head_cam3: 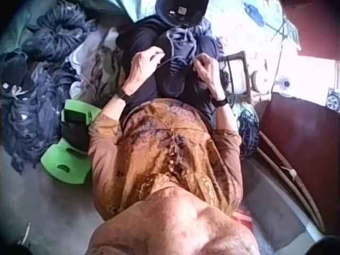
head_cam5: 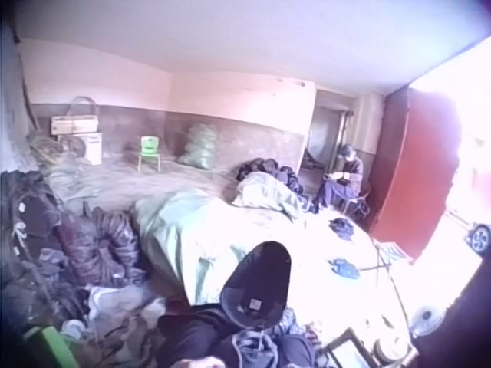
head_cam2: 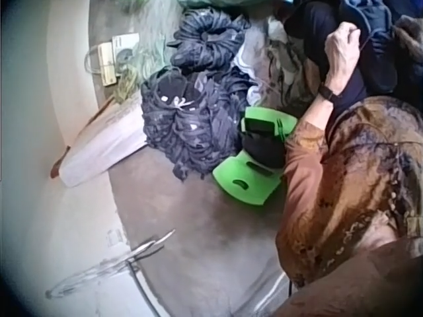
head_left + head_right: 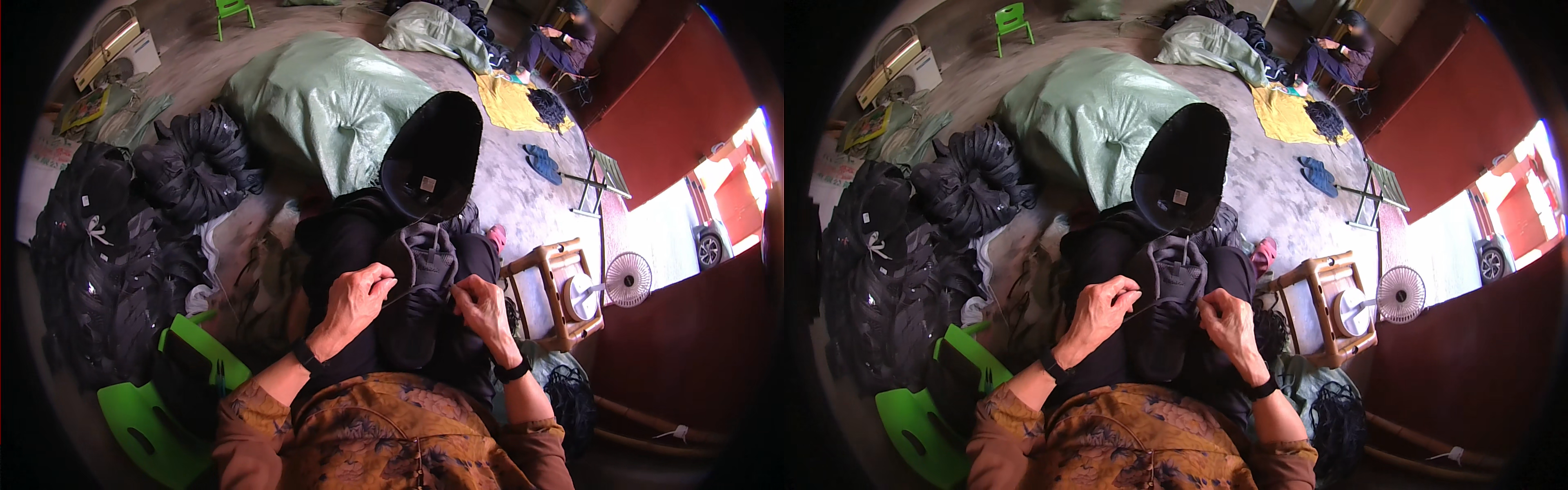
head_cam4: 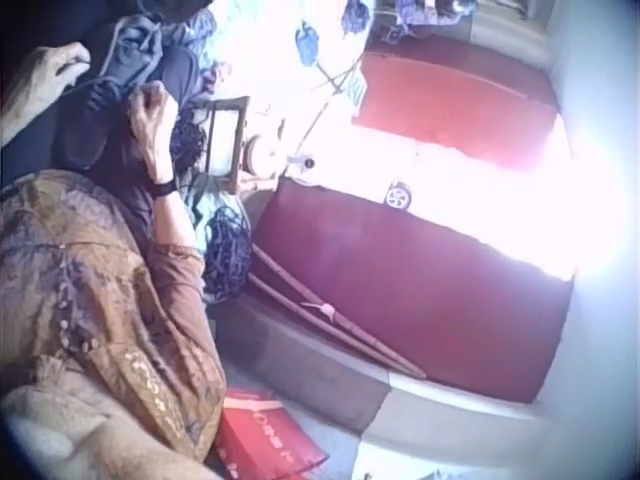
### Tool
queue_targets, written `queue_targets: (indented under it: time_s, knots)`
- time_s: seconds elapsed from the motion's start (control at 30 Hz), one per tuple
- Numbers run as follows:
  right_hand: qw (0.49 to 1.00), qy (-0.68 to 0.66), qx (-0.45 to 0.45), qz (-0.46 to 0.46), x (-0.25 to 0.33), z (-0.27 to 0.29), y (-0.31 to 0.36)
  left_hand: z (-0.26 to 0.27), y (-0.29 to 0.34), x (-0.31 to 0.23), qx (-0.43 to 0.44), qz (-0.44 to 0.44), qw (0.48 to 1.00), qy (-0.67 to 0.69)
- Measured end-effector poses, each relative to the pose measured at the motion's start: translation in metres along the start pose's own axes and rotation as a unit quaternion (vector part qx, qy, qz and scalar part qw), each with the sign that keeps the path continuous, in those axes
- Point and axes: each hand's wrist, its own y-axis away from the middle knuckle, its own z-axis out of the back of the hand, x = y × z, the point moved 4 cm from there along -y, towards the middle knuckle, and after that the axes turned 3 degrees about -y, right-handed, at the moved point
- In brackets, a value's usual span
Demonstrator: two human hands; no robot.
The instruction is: The recorder is lacing a black shoe with long black laces.
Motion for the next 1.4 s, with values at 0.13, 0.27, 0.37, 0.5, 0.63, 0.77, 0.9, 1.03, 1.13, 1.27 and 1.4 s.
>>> queue_targets:
  time_s: [0.13, 0.27, 0.37, 0.5, 0.63, 0.77, 0.9, 1.03, 1.13, 1.27, 1.4]
  knots:
    - [0.959, 0.208, -0.103, 0.161, 0.023, -0.01, 0.005, -0.003, -0.001, -0.007, -0.01, -0.015, 1.0, -0.01]
    - [0.957, 0.217, -0.092, 0.17, 0.018, -0.01, 0.002, -0.005, -0.002, -0.008, -0.028, -0.044, 0.997, -0.055]
    - [0.982, 0.122, -0.04, 0.136, 0.004, -0.002, 0.0, -0.005, -0.005, -0.009, -0.009, -0.025, 0.997, -0.077]
    - [0.999, -0.037, 0.022, -0.004, -0.013, -0.005, -0.001, -0.01, -0.017, -0.015, 0.03, -0.034, 0.991, -0.127]
    - [1.0, -0.009, 0.004, 0.027, -0.012, -0.007, -0.002, -0.024, -0.02, -0.046, 0.045, -0.165, 0.931, -0.321]
    - [0.989, 0.074, -0.044, 0.119, -0.001, -0.001, 0.001, -0.025, -0.012, -0.054, 0.044, -0.262, 0.849, -0.457]
    - [0.925, 0.26, -0.065, 0.268, 0.031, 0.009, -0.002, -0.003, -0.02, -0.065, -0.052, -0.409, 0.801, -0.434]
    - [0.872, 0.314, 0.033, 0.376, 0.026, 0.022, -0.016, -0.009, -0.033, -0.036, 0.137, -0.39, 0.856, -0.31]
    - [0.842, 0.332, 0.063, 0.42, 0.028, 0.024, -0.02, -0.009, -0.038, -0.039, 0.128, -0.405, 0.857, -0.292]
    - [0.864, 0.342, 0.155, 0.335, 0.031, 0.02, -0.028, -0.012, -0.043, -0.036, 0.144, -0.384, 0.864, -0.293]
    - [0.864, 0.322, 0.158, 0.353, 0.038, 0.017, -0.035, -0.012, -0.043, -0.035, 0.172, -0.371, 0.868, -0.28]
